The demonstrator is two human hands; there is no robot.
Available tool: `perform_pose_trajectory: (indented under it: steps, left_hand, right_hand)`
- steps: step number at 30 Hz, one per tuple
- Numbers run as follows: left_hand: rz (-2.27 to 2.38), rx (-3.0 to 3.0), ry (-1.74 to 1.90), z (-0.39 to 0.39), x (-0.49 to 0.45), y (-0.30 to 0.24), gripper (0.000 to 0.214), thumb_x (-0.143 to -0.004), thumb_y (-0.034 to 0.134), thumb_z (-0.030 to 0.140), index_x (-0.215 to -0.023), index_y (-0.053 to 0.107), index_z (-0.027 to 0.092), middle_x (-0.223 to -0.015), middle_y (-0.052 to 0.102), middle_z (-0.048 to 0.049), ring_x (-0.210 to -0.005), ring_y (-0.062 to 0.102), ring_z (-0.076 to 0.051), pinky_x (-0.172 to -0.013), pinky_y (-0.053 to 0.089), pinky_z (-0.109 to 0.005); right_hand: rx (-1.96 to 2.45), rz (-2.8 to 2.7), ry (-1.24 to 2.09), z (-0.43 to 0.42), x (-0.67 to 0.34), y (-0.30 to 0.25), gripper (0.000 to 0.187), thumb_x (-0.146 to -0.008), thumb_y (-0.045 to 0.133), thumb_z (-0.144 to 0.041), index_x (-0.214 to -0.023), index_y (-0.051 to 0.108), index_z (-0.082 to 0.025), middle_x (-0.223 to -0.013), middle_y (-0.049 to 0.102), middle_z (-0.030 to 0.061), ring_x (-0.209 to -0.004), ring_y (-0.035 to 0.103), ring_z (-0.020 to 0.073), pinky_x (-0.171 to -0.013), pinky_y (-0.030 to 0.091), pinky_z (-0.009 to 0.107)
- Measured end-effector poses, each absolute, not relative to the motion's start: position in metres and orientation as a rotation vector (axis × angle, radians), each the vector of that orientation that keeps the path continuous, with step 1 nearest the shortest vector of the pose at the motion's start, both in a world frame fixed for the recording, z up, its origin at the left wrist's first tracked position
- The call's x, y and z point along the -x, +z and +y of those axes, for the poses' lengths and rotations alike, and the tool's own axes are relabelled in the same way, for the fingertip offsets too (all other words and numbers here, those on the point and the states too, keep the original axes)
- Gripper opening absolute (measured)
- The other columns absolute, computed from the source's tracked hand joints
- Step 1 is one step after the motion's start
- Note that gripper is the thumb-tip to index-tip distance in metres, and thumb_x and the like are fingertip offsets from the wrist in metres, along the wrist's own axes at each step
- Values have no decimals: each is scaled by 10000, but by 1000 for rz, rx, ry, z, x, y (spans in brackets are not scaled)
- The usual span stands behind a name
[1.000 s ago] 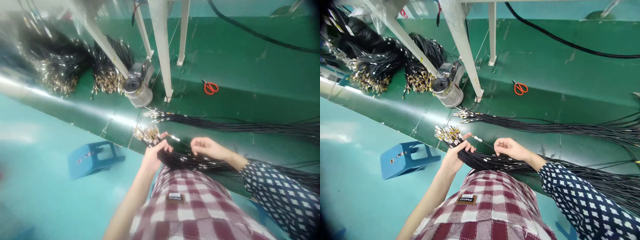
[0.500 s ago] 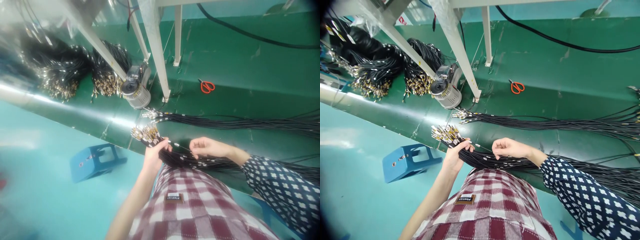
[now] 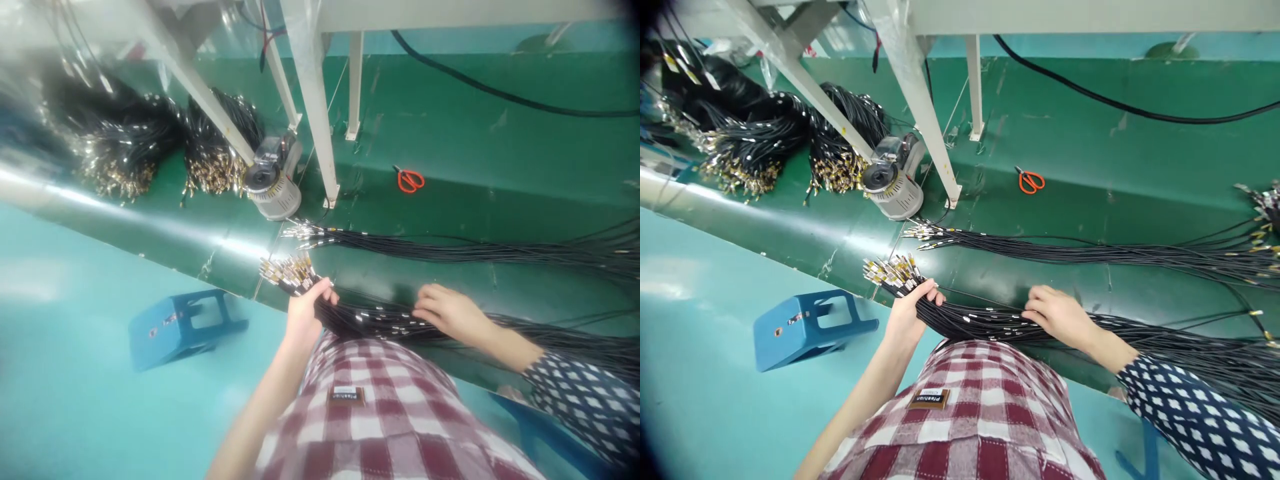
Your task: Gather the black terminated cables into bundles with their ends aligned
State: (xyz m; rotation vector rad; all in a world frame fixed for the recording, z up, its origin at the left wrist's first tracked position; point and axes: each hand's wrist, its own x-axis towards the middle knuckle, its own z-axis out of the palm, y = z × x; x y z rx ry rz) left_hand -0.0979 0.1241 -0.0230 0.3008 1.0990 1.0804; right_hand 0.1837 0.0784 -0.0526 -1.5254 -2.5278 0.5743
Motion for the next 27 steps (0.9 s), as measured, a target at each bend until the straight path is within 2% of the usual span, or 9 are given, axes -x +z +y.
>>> perform_pose_trajectory:
  steps: [5,7,9,12,14,19,22,25,27]
  left_hand:
    - [1063,-331,1084,126,97,-19,244,-685,745,201,-597,526,139,-503,451,30,-496,512,-121,-572,402,-269]
    - [1035,-340,1080,125,98,-17,210,-691,743,204,-635,554,131,-508,461,29,-500,517,-120,-573,402,-265]
    - [1014,-339,1069,122,99,-16,173,-694,744,210,-760,612,120,-516,476,32,-504,523,-122,-577,409,-265]
    - [995,-355,1049,118,102,-15,319,-690,751,213,-970,639,108,-527,499,36,-519,537,-127,-591,429,-264]
    - [985,-388,1024,118,104,-15,361,-677,763,212,-999,646,98,-536,520,29,-528,545,-123,-585,435,-250]
    - [1085,-377,902,120,113,-13,321,-573,837,234,-805,681,77,-589,593,-10,-545,569,-122,-557,463,-229]
    - [1131,-414,813,126,121,-9,364,-543,858,275,-814,697,93,-722,662,-42,-632,604,-139,-617,509,-244]
    - [1150,-495,841,133,124,-3,352,-496,881,293,-750,683,150,-889,684,-29,-777,616,-154,-693,535,-254]
    - [1122,-575,790,130,123,3,354,-484,880,358,-633,624,164,-813,664,-20,-844,618,-200,-735,542,-299]
  right_hand:
    - [1553,-2319,675,89,-151,-39,316,-925,478,-463,-1041,643,-220,-1052,644,73,-994,578,218,-827,456,326]
    - [1483,-2272,788,101,-118,-30,268,-956,438,-397,-999,641,-226,-974,676,43,-925,608,190,-793,457,295]
    - [1501,-2172,865,110,-95,-23,279,-971,407,-358,-891,637,-222,-823,678,14,-771,617,161,-694,445,262]
    - [1563,-2049,894,116,-79,-16,301,-974,396,-349,-826,618,-209,-712,651,-2,-665,592,140,-616,403,235]
    - [1557,-2131,854,115,-69,-11,305,-975,389,-315,-814,622,-202,-713,661,7,-658,593,140,-609,381,234]
    - [1510,-2435,584,108,-42,0,307,-971,387,-299,-872,651,-179,-760,703,63,-642,612,163,-596,358,263]
    - [1508,-2390,518,102,-44,-5,375,-979,380,-393,-843,658,-181,-812,705,64,-720,624,170,-634,391,267]
    - [1576,-2248,514,88,-64,-22,315,-962,439,-395,-867,659,-192,-880,682,41,-802,611,159,-677,420,254]
    - [1647,-2156,534,69,-87,-36,263,-962,452,-358,-930,658,-197,-921,659,36,-814,600,149,-691,434,247]
